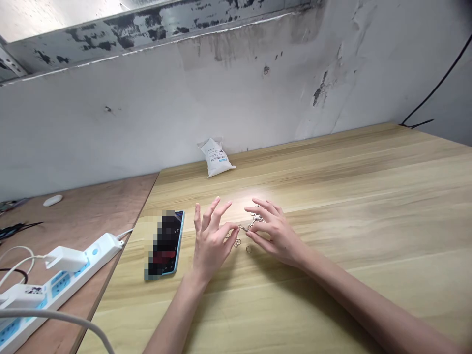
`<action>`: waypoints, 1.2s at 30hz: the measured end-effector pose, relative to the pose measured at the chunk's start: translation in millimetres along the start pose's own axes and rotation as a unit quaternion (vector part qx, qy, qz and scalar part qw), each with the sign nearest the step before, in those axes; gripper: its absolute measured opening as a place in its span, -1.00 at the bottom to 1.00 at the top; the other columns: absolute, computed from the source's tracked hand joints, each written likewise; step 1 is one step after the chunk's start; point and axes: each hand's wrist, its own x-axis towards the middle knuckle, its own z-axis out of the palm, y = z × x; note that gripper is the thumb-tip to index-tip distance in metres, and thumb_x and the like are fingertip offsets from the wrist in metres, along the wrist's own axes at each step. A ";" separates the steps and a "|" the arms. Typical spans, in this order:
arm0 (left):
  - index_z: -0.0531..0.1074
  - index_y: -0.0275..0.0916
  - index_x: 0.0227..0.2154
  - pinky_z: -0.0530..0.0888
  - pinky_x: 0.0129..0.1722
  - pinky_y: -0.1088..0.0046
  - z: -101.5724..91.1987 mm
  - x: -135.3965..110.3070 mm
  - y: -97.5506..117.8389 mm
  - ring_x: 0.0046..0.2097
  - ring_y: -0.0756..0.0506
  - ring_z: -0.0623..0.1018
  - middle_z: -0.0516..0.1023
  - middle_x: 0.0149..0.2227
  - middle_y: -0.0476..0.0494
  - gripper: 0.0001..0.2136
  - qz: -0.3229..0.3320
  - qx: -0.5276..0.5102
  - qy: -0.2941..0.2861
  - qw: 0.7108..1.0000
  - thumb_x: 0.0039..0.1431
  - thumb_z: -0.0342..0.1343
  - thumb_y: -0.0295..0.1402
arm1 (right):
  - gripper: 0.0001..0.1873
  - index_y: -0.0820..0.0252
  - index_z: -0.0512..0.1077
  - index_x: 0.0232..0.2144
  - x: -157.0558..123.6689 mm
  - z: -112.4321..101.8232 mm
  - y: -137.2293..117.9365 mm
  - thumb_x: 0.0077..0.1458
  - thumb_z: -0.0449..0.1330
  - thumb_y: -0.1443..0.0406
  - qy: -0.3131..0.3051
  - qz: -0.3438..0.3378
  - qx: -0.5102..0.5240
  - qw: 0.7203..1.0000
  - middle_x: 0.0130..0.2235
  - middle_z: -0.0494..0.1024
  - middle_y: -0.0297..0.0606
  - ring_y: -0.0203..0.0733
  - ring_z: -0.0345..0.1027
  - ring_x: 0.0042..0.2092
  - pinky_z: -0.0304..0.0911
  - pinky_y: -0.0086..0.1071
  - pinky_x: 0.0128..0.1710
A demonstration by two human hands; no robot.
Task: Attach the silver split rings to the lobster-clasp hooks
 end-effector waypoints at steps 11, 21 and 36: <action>0.50 -0.13 -0.37 -0.01 0.32 -0.14 -2.4 -2.5 1.6 0.26 -0.25 0.32 0.46 0.13 -0.13 -0.96 0.039 0.051 0.044 0.997 0.17 0.21 -0.42 | -0.76 0.13 0.48 -0.49 2.1 -4.9 -8.2 0.22 0.13 0.32 -0.009 0.007 -0.021 1.000 0.06 0.48 -0.17 0.06 0.10 0.29 0.00 0.16 0.23; 0.48 -0.17 -0.37 0.05 0.31 -0.10 1.3 -0.7 -3.2 0.31 -0.26 0.27 0.41 0.19 -0.18 -0.93 0.048 0.033 -0.028 0.998 0.21 0.15 -0.45 | -0.78 0.07 0.55 -0.44 -0.4 -4.5 4.2 0.23 0.16 0.28 -0.017 0.025 -0.051 0.998 0.12 0.43 -0.21 0.10 0.03 0.31 -0.10 0.20 0.26; 0.54 -0.10 -0.34 0.15 0.26 -0.09 -3.2 -1.8 5.4 0.31 -0.26 0.24 0.39 0.18 -0.16 -0.93 -0.016 -0.061 0.036 0.997 0.20 0.19 -0.42 | -0.82 0.09 0.53 -0.22 1.0 -0.8 -4.2 0.24 0.11 0.31 0.009 0.032 -0.071 0.997 0.15 0.41 -0.12 0.09 0.07 0.30 -0.06 0.16 0.27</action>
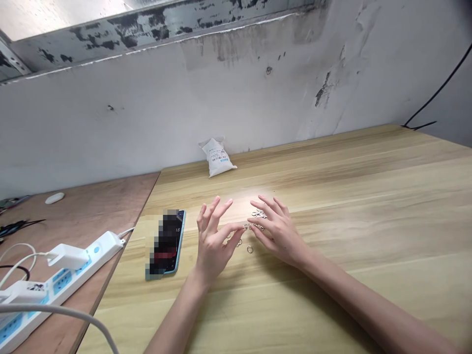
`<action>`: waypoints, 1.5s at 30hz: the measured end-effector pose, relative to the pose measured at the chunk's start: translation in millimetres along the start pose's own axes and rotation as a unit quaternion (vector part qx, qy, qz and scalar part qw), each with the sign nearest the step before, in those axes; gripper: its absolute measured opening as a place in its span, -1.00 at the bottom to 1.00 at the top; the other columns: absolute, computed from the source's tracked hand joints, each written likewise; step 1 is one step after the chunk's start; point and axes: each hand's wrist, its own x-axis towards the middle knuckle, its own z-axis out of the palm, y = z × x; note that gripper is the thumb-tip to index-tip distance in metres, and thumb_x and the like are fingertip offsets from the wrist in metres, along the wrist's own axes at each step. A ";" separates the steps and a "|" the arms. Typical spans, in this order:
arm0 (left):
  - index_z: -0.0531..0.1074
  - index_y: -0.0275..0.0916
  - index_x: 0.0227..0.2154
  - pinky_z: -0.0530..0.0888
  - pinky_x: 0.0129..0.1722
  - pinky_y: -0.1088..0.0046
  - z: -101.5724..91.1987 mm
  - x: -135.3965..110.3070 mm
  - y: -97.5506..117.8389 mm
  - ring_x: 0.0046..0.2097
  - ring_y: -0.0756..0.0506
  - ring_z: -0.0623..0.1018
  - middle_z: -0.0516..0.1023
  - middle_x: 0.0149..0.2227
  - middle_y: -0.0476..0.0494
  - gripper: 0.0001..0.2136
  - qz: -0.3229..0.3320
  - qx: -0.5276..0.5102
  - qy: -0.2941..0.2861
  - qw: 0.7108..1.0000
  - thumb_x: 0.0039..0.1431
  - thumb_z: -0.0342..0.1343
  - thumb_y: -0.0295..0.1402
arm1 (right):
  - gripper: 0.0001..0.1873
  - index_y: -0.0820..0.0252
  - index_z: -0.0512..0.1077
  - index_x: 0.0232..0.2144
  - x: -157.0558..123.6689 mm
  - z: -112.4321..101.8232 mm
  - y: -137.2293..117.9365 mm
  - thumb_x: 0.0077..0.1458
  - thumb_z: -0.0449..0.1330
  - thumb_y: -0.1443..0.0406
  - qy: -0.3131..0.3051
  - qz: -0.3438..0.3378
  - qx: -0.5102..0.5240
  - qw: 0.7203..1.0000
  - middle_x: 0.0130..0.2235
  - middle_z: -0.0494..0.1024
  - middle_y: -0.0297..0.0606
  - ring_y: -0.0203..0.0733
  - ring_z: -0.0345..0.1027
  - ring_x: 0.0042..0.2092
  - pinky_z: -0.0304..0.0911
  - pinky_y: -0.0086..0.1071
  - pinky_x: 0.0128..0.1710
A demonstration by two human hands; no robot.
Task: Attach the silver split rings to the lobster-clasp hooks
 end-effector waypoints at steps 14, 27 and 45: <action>0.52 -0.11 -0.34 0.07 0.29 -0.09 0.9 -0.5 10.7 0.32 -0.25 0.21 0.39 0.18 -0.13 -0.94 -0.085 -0.047 -0.010 0.995 0.21 0.17 -0.40 | -0.84 0.11 0.52 -0.23 1.7 1.9 -20.7 0.18 0.21 0.19 0.084 0.010 -0.064 0.994 0.10 0.48 -0.10 0.12 0.19 0.24 -0.13 0.15 0.30; 0.54 -0.10 -0.37 0.08 0.29 -0.07 2.1 0.3 9.9 0.29 -0.24 0.26 0.44 0.10 -0.12 -0.94 -0.090 -0.052 -0.003 0.995 0.20 0.20 -0.38 | -0.80 0.18 0.47 -0.16 0.2 4.8 -24.4 0.26 0.05 0.37 0.054 -0.028 -0.128 0.990 0.11 0.47 -0.06 0.06 0.21 0.23 -0.09 0.10 0.29; 0.55 -0.11 -0.41 0.22 0.25 0.01 -2.7 1.8 -12.3 0.28 -0.24 0.26 0.44 0.10 -0.11 -0.94 -0.222 -0.255 -0.110 0.935 0.14 0.26 -0.29 | -0.78 0.16 0.47 -0.15 -1.1 5.6 -11.3 0.24 0.06 0.42 0.015 -0.089 -0.086 0.992 0.09 0.47 -0.10 0.00 0.22 0.21 -0.13 0.10 0.30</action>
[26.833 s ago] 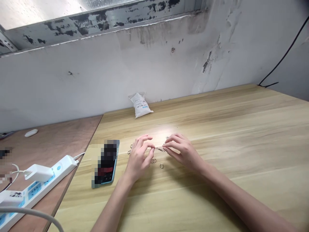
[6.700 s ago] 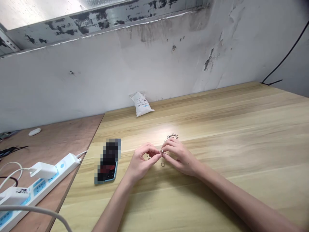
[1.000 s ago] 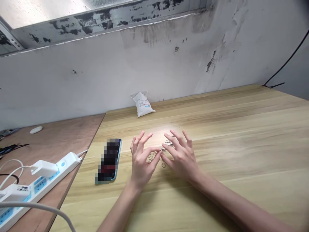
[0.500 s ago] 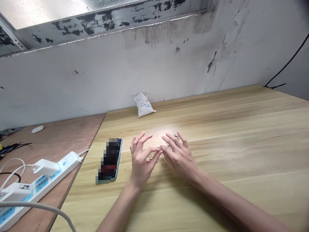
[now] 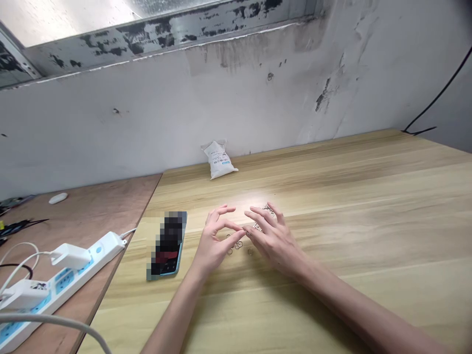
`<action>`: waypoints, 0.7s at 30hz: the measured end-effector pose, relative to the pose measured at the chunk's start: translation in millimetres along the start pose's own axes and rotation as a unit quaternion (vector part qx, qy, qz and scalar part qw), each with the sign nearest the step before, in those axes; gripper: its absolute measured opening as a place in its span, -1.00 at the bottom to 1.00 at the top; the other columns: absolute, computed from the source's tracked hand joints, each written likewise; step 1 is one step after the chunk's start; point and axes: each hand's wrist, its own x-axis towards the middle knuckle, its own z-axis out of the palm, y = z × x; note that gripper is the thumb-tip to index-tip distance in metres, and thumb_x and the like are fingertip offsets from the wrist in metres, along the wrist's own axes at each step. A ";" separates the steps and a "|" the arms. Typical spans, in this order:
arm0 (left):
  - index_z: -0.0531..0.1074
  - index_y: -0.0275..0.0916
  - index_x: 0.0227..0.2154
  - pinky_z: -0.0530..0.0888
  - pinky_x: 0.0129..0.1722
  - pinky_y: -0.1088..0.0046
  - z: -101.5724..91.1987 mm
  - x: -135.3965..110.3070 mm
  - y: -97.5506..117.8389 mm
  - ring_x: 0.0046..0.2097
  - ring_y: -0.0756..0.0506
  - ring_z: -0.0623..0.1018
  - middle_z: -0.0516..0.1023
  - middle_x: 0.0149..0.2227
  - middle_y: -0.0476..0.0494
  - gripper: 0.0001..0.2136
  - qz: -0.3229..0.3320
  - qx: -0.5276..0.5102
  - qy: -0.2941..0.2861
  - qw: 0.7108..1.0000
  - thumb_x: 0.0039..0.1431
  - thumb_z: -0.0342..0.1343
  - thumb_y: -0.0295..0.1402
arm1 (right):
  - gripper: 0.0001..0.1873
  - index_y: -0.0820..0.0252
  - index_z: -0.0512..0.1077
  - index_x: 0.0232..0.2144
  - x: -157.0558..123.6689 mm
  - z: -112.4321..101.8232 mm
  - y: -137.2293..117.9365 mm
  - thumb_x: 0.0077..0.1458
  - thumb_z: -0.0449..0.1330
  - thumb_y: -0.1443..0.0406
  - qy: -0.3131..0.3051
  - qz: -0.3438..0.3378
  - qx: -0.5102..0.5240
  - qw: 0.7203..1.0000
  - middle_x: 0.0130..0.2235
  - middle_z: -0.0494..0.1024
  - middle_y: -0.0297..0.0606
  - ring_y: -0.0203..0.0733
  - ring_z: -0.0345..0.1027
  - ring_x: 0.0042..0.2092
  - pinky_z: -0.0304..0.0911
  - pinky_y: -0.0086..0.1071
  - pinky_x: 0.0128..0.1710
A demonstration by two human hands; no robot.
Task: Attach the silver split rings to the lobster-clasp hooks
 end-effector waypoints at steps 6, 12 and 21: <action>0.54 -0.13 -0.43 0.18 0.26 -0.02 -4.4 1.3 -3.4 0.28 -0.24 0.27 0.44 0.11 -0.13 -0.91 -0.007 -0.017 -0.025 1.000 0.16 0.24 -0.28 | -0.79 0.15 0.46 -0.16 -0.7 1.2 0.9 0.24 0.06 0.41 -0.004 -0.011 -0.005 1.000 0.11 0.46 -0.11 -0.03 0.21 0.21 -0.14 0.10 0.31; 0.54 -0.14 -0.44 0.22 0.25 0.02 -7.2 2.0 -2.8 0.22 -0.21 0.35 0.44 0.10 -0.13 -0.87 -0.014 -0.025 -0.046 0.999 0.17 0.23 -0.26 | -0.81 0.17 0.45 -0.17 -1.5 1.9 2.8 0.26 0.05 0.40 -0.013 -0.028 -0.007 0.999 0.12 0.45 -0.08 -0.01 0.22 0.21 -0.12 0.12 0.30; 0.53 -0.05 -0.14 0.26 0.25 -0.03 -7.1 1.6 -3.1 0.29 -0.23 0.28 0.39 0.19 -0.14 -0.79 0.003 0.060 -0.043 0.997 0.16 0.24 -0.22 | -0.80 0.16 0.45 -0.14 -2.2 2.6 5.5 0.27 0.04 0.39 -0.024 -0.040 -0.005 0.999 0.15 0.42 -0.07 -0.01 0.21 0.22 -0.13 0.14 0.30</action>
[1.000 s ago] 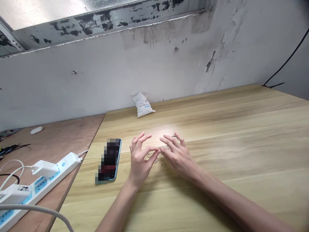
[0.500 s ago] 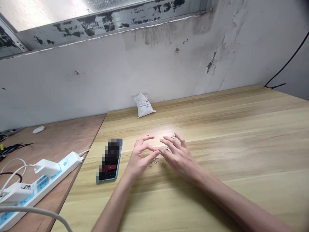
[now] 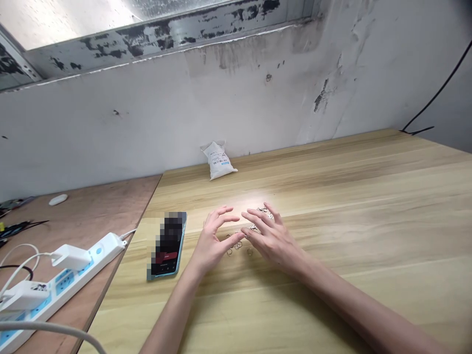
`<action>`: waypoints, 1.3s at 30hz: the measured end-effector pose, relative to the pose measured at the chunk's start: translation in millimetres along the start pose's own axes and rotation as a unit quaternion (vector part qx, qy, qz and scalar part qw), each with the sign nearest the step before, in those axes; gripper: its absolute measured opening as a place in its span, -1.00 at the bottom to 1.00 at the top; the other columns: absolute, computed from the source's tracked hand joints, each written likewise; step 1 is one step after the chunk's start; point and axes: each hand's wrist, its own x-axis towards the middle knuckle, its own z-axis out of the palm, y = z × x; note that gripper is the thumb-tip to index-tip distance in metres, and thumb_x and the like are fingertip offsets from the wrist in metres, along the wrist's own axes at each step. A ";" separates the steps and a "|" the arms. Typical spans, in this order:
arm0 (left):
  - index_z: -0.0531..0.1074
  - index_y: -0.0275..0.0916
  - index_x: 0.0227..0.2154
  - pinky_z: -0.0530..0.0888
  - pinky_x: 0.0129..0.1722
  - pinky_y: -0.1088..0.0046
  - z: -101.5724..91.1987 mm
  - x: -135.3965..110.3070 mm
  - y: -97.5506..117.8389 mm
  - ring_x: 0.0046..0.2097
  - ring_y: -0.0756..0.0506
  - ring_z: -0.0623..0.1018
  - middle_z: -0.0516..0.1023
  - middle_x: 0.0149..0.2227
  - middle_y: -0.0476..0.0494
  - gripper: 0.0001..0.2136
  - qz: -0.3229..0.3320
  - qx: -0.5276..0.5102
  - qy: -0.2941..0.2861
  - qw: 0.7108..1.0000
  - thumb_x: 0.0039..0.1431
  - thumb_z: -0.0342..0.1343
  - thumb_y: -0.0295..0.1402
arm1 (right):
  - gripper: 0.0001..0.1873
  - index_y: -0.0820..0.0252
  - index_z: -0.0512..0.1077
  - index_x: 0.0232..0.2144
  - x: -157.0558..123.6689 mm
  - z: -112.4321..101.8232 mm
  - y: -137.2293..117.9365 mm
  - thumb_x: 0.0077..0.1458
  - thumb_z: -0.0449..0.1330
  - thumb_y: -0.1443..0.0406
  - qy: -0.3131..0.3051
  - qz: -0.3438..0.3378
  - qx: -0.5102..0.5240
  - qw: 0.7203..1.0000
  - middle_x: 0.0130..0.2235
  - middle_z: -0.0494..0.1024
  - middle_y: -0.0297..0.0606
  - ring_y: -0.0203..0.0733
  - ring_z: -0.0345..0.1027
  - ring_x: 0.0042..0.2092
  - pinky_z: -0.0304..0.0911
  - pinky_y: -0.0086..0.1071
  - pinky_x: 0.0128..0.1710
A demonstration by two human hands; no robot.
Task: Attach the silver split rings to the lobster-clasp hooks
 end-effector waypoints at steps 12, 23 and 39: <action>0.57 -0.09 -0.31 -0.09 0.33 -0.21 -2.5 0.2 0.5 0.41 -0.27 -0.01 0.19 0.33 -0.08 -0.87 0.039 0.088 -0.055 0.994 0.24 0.15 -0.23 | -0.70 0.09 0.41 0.02 -2.4 5.7 2.2 0.27 0.07 0.37 -0.007 -0.010 -0.009 1.000 0.21 0.36 -0.07 0.02 0.17 0.25 -0.14 0.14 0.29; 0.54 -0.15 -0.42 -0.12 0.32 -0.24 -2.1 0.3 -5.0 0.41 -0.29 -0.01 0.23 0.31 -0.11 -0.86 0.055 0.099 -0.053 0.992 0.20 0.19 -0.24 | -0.82 0.08 0.49 -0.16 -3.1 4.6 10.4 0.26 0.11 0.32 -0.057 -0.009 0.031 0.998 0.27 0.27 -0.04 0.08 0.08 0.30 -0.09 0.17 0.27; 0.53 -0.14 -0.30 -0.04 0.30 -0.26 -4.5 0.2 -4.6 0.41 -0.27 0.00 0.17 0.34 -0.13 -0.84 0.123 0.190 -0.073 0.971 0.31 0.05 -0.31 | -0.76 -0.02 0.52 -0.11 -1.4 -8.2 19.0 0.29 0.08 0.28 -0.083 -0.007 0.094 0.992 0.28 0.27 -0.20 0.01 0.05 0.31 -0.03 0.16 0.26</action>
